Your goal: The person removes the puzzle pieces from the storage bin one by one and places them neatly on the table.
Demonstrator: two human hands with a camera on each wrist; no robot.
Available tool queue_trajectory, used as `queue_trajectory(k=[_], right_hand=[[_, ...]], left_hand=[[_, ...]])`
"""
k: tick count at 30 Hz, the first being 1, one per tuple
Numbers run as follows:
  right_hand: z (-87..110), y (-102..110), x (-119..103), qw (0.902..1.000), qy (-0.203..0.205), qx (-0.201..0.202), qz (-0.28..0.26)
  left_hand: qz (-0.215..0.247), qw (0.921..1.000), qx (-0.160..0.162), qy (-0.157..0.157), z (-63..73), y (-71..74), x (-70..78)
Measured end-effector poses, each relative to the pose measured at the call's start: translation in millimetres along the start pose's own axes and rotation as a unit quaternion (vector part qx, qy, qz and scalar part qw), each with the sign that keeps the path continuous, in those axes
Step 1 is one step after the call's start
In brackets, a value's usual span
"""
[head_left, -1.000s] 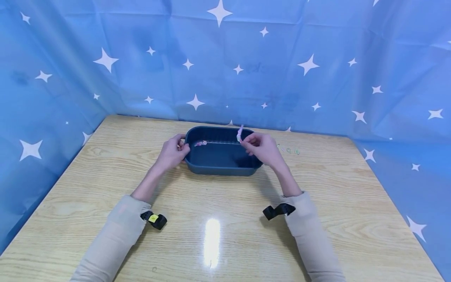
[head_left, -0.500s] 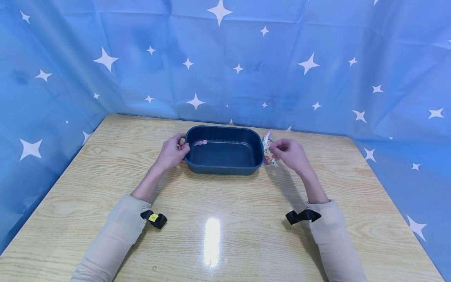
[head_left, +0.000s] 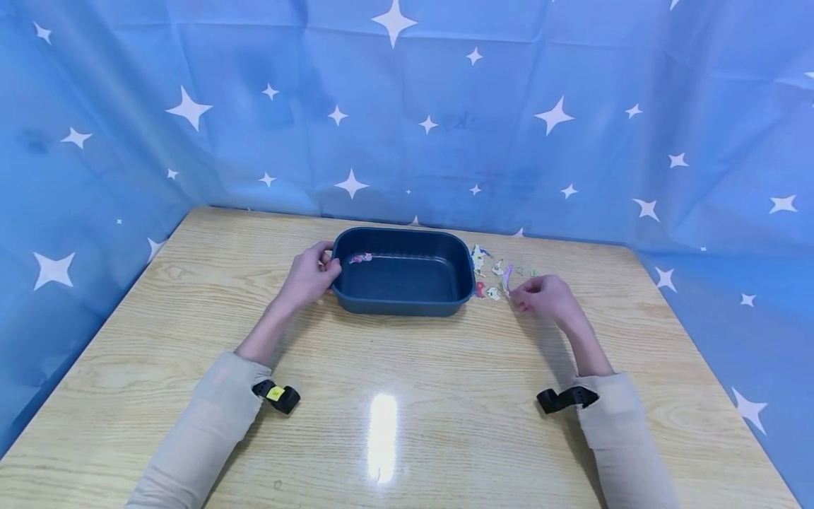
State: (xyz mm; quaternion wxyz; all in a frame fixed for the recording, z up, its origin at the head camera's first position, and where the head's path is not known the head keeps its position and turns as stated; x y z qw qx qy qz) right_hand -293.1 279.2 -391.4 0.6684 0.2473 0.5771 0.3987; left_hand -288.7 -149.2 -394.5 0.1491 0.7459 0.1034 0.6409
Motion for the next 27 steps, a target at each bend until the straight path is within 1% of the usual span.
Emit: queue_trajectory(k=[3, 7, 17, 20, 24, 27], right_hand=[[-1.7, -1.3, 5.3, 0.9998, 0.008, -0.015, 0.008], [-2.1, -2.0, 8.2, 0.9994, 0.016, -0.026, 0.018], [-1.7, -3.3, 10.2, 0.9986, 0.023, -0.048, -0.002], [-1.5, -2.7, 10.2, 0.9984, 0.029, -0.049, -0.004], [-0.4, -0.9, 10.9, 0.9988, 0.022, -0.043, 0.0], [1.2, 0.9, 9.0, 0.9991, 0.017, -0.038, -0.012]], left_hand=[[-0.001, 1.0, 0.003, 0.0, 0.4, 0.9, -1.0], [-0.003, 1.0, 0.004, -0.003, 0.8, 1.3, -1.6], [0.004, 1.0, 0.005, -0.003, -0.5, 1.0, -0.4], [0.008, 0.9999, 0.006, -0.002, -0.7, 0.9, -0.4], [0.01, 0.9999, 0.005, 0.0, -0.4, 0.9, -0.3], [0.007, 1.0, 0.004, 0.001, -0.4, 1.1, -0.4]])
Point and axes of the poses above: each hand's wrist, its own z-axis away from the middle knuckle, its own y-axis out of the back of the hand, x = y × z, the point moved 5 cm from there along -z, towards the middle knuckle, and after that the axes turned 7 degrees about z, right-handed, at the moved point
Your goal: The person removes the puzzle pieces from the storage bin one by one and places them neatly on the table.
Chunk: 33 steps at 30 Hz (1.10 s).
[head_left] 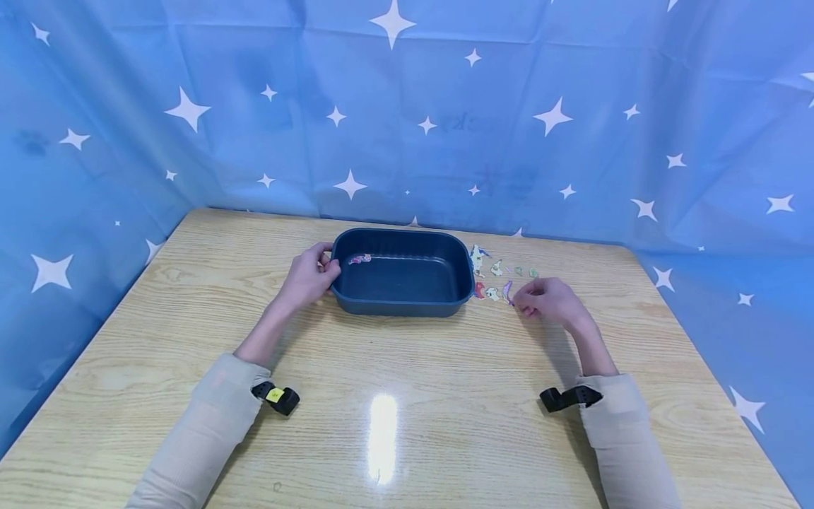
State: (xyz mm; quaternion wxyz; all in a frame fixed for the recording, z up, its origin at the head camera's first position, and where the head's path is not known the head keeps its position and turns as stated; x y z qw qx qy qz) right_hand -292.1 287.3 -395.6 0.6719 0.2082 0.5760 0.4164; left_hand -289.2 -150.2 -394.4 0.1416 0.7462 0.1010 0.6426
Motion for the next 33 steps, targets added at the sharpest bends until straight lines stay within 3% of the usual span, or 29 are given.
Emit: queue_trajectory(k=[8, 19, 33], right_hand=[[-0.3, 7, -16, 0.9979, 0.038, 0.052, -0.014], [-5.7, 4, -58, 0.9869, 0.105, 0.117, -0.035], [-24.6, -23, -117, 0.9703, 0.185, 0.14, -0.069]], left_hand=[[-0.007, 0.9999, -0.002, 0.008, -0.3, 0.5, -1.2], [-0.005, 0.9999, -0.007, 0.005, 1.3, -0.3, -0.3], [-0.009, 0.9999, -0.005, 0.007, 0.9, -0.5, -0.1]])
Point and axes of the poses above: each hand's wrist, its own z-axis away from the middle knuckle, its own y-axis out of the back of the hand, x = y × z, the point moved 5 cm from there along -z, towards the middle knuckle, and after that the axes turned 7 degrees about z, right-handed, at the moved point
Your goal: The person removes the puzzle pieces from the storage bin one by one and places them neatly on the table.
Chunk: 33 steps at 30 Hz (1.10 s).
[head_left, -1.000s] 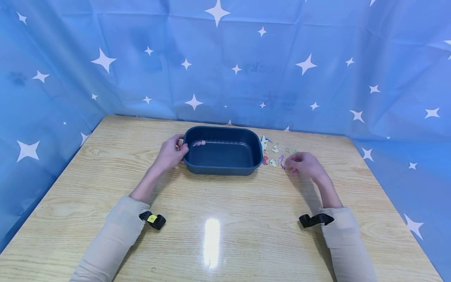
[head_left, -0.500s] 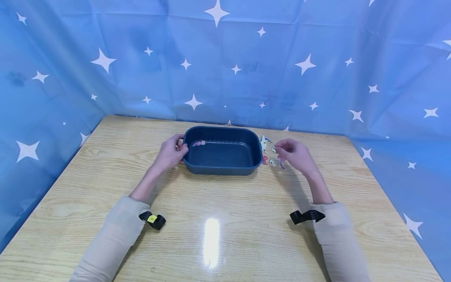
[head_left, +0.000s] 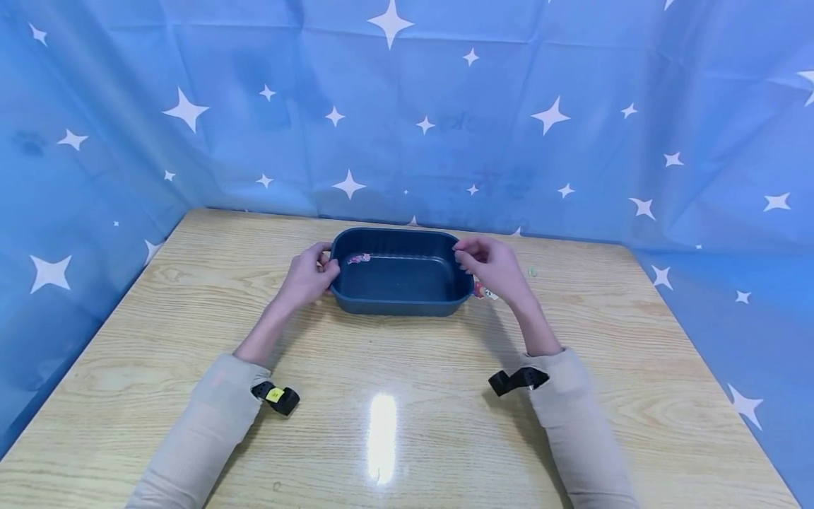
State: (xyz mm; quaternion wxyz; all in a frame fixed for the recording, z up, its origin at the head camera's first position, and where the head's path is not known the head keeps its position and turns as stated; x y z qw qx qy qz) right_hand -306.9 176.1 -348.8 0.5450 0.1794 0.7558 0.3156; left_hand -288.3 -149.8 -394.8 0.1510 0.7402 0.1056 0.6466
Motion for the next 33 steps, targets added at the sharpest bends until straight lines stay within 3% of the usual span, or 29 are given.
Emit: queue_trajectory(k=[8, 20, 33], right_hand=[[-19.6, -38, -19, 0.9992, 0.025, -0.03, -0.007], [-45.6, -91, -39, 0.9948, 0.023, -0.086, 0.05], [-75.5, -129, -53, 0.9688, -0.002, -0.192, 0.157]], left_hand=[[0.002, 1.0, 0.001, -0.005, -0.3, -0.5, 0.2], [0.005, 1.0, 0.004, -0.002, -0.2, 0.1, -0.5], [-0.003, 1.0, 0.004, -0.005, -0.9, 0.4, -1.2]])
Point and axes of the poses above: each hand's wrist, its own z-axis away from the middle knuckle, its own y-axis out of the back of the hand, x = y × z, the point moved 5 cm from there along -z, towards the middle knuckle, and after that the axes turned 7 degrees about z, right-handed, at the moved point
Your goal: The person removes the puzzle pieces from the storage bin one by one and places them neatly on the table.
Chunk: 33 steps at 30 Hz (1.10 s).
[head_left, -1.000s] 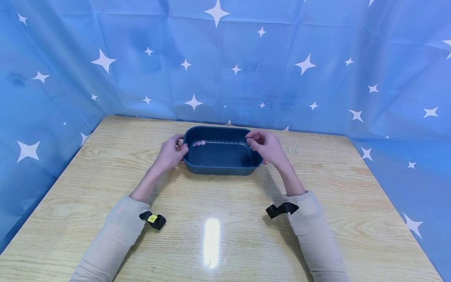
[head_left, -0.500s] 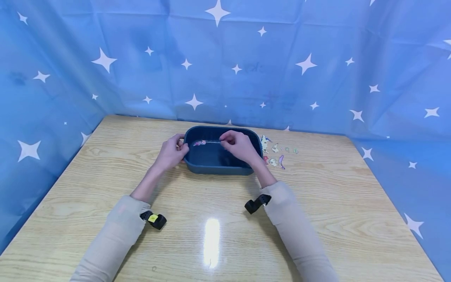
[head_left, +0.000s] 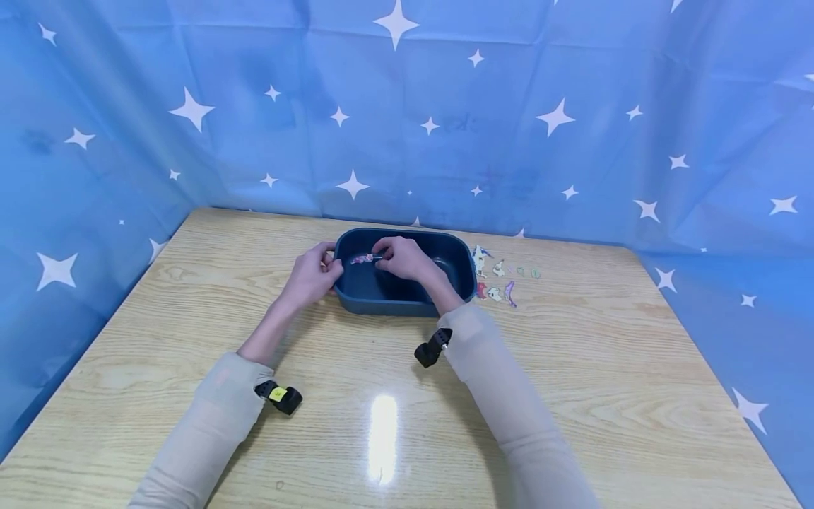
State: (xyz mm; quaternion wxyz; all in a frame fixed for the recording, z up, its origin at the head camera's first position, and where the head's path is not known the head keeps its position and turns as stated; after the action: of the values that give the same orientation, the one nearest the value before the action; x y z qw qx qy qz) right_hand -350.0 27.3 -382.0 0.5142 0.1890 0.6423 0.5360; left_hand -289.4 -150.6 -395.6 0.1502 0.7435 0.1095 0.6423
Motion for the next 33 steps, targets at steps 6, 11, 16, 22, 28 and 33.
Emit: queue_trajectory(k=[6, 11, 16, 22, 28, 33], right_hand=[[-12.1, -6, -3, 0.9982, -0.002, -0.021, 0.056], [-15.9, -12, -6, 0.9961, -0.003, -0.016, 0.087], [-14.7, -15, -5, 0.9968, -0.016, -0.007, 0.078], [-10.5, -13, -3, 0.9991, -0.028, -0.01, 0.03], [-6.6, -12, -1, 0.9994, -0.026, -0.012, -0.018], [1.9, -7, -2, 0.998, -0.017, 0.009, -0.06]], left_hand=[[-0.003, 1.0, -0.003, 0.007, 0.6, -0.1, 1.1], [-0.003, 1.0, -0.005, 0.007, 1.1, 0.0, 1.8], [-0.003, 0.9999, -0.008, 0.006, 1.1, -0.5, 1.6], [0.0, 0.9999, -0.01, 0.006, 0.9, -0.3, 1.3], [0.0, 0.9999, -0.01, 0.008, 1.2, -0.4, 1.5], [-0.002, 0.9999, -0.009, 0.007, 1.4, -0.8, 1.7]])
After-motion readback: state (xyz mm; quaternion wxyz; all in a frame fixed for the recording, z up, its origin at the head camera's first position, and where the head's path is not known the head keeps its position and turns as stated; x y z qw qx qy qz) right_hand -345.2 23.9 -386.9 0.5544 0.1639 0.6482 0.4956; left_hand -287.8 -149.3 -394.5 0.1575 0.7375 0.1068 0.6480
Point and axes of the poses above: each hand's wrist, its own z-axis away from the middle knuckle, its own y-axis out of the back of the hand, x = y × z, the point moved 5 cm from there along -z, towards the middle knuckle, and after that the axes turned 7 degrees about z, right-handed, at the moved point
